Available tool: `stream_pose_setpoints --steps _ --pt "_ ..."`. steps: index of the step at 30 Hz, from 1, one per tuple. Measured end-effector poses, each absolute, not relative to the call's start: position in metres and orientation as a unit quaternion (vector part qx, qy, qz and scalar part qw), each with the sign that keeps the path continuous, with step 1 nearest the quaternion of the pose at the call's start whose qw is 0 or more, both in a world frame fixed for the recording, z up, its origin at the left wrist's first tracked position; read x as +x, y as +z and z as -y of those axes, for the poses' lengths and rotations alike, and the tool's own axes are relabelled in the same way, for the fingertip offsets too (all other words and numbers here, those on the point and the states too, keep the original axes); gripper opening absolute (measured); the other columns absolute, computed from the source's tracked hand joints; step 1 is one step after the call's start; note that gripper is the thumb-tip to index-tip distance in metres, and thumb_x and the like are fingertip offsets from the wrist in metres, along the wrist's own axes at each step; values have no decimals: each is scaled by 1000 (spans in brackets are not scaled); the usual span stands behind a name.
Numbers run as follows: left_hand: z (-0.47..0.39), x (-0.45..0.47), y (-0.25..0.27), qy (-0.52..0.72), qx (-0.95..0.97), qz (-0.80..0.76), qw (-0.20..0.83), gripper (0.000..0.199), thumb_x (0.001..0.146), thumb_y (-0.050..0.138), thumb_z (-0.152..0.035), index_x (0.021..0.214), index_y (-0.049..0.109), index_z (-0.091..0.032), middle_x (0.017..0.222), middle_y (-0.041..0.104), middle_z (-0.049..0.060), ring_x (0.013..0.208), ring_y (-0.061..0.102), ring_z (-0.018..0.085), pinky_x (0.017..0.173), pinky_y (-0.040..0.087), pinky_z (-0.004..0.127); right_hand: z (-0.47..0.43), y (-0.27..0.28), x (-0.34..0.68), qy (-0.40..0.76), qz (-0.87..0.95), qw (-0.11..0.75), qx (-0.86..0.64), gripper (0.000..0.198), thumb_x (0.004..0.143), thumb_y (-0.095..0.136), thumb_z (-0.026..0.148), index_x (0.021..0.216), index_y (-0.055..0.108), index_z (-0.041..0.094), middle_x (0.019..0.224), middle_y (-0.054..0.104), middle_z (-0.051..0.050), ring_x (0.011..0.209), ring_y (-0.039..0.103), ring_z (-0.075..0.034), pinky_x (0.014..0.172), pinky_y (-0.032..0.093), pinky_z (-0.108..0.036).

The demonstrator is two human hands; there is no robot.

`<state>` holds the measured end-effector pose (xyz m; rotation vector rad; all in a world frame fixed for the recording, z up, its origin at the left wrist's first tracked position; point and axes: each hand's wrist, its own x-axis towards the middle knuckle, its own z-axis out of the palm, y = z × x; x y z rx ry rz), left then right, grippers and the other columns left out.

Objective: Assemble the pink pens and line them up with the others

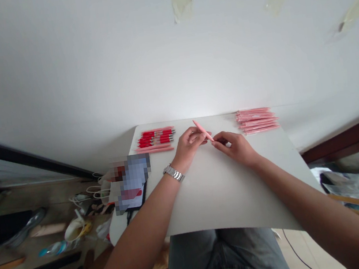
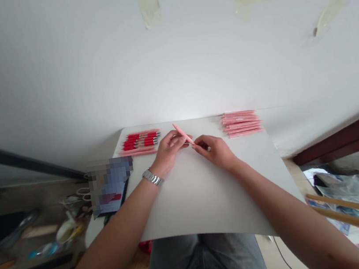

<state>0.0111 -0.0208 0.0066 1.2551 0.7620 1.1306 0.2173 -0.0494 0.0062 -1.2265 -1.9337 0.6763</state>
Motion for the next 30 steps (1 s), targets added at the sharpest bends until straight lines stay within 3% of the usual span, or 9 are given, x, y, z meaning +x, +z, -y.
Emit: stream_pose_setpoints --steps 13,20,30 --pt "9 6 3 586 453 -340 579 34 87 77 -50 108 78 -22 101 74 6 99 70 17 95 60 35 47 4 220 258 768 348 -472 27 99 59 48 99 68 23 85 72 -5 73 62 -19 69 48 -32" --pt "9 5 3 580 458 -334 585 35 87 77 -50 109 80 -23 103 75 7 103 70 19 98 59 37 49 7 221 265 769 358 -459 25 98 59 46 96 66 22 81 68 -3 70 58 -17 68 46 -30" --pt "14 10 4 562 469 -310 607 32 87 79 -46 105 82 -19 113 75 9 102 69 18 97 60 35 47 6 220 226 785 358 -452 34 104 50 49 107 69 20 83 70 -4 69 59 -17 67 44 -30"
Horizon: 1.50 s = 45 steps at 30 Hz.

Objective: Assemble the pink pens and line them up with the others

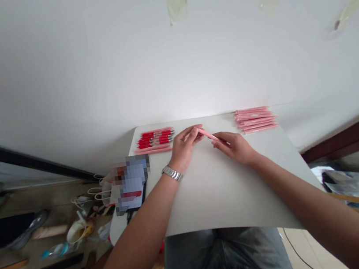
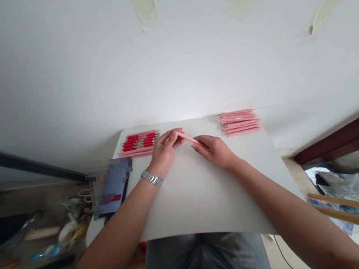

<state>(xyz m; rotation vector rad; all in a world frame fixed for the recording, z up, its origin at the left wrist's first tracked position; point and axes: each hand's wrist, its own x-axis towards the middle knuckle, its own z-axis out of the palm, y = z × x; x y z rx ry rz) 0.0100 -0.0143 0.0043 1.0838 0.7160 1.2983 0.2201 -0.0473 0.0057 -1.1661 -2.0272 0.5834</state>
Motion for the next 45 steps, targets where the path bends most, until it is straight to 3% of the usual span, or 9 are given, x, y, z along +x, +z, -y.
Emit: stream_pose_setpoints --steps 9,28,34,45 --pt "17 11 1 538 513 -324 585 39 90 74 -50 116 80 -21 114 76 9 102 68 19 103 55 37 45 6 221 235 781 357 -456 33 106 49 46 99 70 22 78 71 -2 68 63 -17 66 45 -29" --pt "17 8 4 539 537 -356 542 37 91 74 -48 111 82 -18 101 77 9 93 70 17 94 58 33 44 6 221 187 780 364 -474 27 104 56 40 95 72 21 75 69 0 65 60 -15 64 42 -28" --pt "17 8 4 539 537 -360 539 37 91 74 -49 111 82 -18 105 77 10 92 71 17 93 59 34 45 6 221 152 785 369 -475 29 105 54 42 100 73 20 77 69 -2 66 60 -16 64 42 -29" --pt "15 9 1 556 517 -375 532 37 89 76 -50 102 83 -16 93 77 9 85 68 15 91 58 33 43 3 220 105 793 372 -471 31 105 51 44 105 72 21 79 66 -5 69 59 -18 65 42 -30"
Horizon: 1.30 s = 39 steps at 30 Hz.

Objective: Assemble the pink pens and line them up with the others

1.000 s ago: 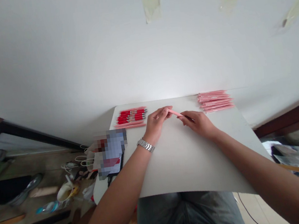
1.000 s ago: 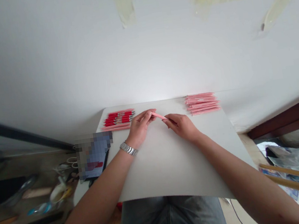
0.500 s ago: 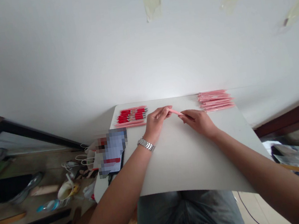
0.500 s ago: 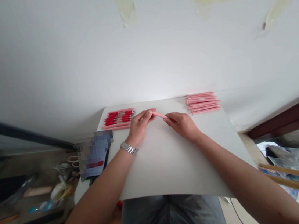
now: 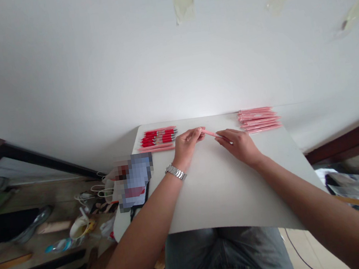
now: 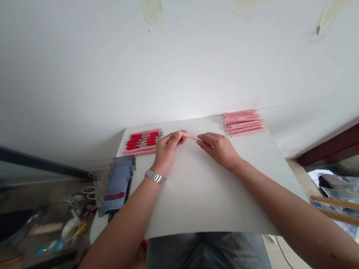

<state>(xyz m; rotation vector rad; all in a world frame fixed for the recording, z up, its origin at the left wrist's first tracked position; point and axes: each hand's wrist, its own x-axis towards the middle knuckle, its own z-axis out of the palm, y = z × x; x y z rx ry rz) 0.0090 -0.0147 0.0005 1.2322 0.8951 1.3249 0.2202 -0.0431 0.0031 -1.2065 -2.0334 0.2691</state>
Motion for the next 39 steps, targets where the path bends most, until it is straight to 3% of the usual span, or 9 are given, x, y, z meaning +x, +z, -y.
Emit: stream_pose_setpoints --steps 13,22,39 --pt "15 9 4 538 518 -362 558 41 86 78 -51 106 82 -16 95 77 9 87 69 17 90 58 35 46 10 221 181 788 378 -451 40 109 41 48 115 71 23 86 66 -6 74 60 -20 70 44 -33" --pt "17 7 5 512 546 -347 566 39 86 80 -45 114 79 -18 101 76 9 90 70 17 91 57 34 44 8 222 172 784 391 -451 40 108 42 50 106 70 22 85 67 -7 76 61 -20 70 45 -33" --pt "17 9 4 514 551 -351 556 38 86 79 -47 108 79 -15 97 75 9 88 68 17 88 56 34 42 7 224 171 777 390 -464 34 105 50 50 103 69 22 85 66 -6 71 58 -18 66 46 -31"
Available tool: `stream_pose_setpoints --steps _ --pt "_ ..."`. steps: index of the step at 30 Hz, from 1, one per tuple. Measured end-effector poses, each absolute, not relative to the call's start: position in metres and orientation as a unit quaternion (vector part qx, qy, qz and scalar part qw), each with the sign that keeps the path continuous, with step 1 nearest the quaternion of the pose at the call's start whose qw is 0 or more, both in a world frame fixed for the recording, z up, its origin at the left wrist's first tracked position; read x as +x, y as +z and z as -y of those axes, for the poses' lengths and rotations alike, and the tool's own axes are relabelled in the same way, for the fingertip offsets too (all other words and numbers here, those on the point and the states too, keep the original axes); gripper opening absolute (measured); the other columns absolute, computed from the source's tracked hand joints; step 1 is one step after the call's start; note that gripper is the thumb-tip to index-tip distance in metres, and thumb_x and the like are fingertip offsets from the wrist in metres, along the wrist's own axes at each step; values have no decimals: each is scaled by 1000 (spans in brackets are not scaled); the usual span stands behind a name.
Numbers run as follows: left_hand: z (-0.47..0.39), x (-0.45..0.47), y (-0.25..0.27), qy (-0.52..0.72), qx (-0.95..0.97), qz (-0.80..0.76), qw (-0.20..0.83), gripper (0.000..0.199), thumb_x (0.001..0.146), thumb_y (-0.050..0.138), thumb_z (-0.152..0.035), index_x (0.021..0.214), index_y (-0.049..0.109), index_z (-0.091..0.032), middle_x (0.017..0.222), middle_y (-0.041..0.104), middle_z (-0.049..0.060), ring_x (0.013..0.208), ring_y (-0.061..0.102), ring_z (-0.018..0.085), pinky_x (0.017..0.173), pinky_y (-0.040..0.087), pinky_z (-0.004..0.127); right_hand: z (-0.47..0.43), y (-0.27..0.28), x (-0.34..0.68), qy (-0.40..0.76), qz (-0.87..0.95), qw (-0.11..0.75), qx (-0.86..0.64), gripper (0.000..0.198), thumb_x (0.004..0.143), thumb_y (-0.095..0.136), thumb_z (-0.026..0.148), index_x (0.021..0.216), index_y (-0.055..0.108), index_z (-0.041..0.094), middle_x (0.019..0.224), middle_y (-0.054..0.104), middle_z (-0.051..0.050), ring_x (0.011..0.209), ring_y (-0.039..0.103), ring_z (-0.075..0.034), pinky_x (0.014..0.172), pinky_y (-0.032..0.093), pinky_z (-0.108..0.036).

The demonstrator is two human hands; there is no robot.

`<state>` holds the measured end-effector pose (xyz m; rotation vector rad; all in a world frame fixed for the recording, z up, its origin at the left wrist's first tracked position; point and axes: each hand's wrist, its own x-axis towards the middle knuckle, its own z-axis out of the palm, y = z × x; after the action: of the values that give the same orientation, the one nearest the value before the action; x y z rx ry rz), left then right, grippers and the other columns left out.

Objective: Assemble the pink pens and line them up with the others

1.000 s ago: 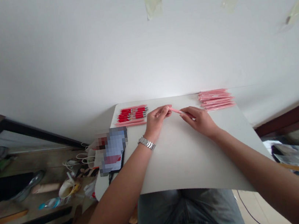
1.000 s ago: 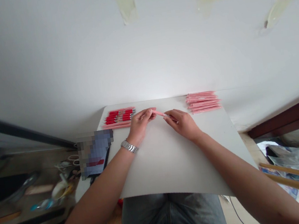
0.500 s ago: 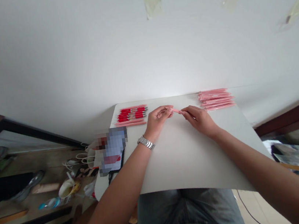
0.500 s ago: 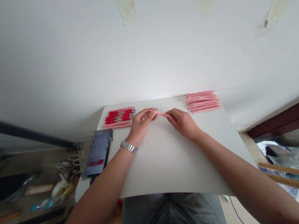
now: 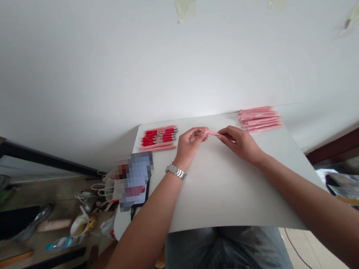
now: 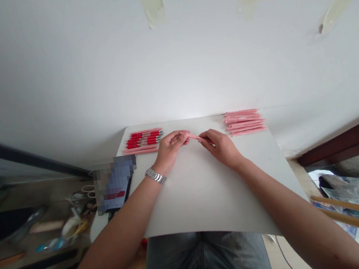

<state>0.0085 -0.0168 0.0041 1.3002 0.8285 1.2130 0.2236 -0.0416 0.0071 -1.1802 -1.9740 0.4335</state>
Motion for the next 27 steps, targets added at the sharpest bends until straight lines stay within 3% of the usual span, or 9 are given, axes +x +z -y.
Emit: stream_pose_setpoints --steps 9,27 --pt "16 10 2 512 552 -352 556 38 86 79 -48 105 79 -15 94 75 9 86 68 17 85 56 32 39 2 226 185 770 399 -463 30 103 55 50 104 68 23 89 67 -6 78 65 -20 70 53 -33" --pt "14 11 1 514 561 -361 539 36 86 78 -50 93 75 -14 86 73 7 79 66 16 78 54 30 41 2 225 162 764 416 -465 18 99 63 40 95 61 23 89 65 -5 72 61 -17 64 51 -31"
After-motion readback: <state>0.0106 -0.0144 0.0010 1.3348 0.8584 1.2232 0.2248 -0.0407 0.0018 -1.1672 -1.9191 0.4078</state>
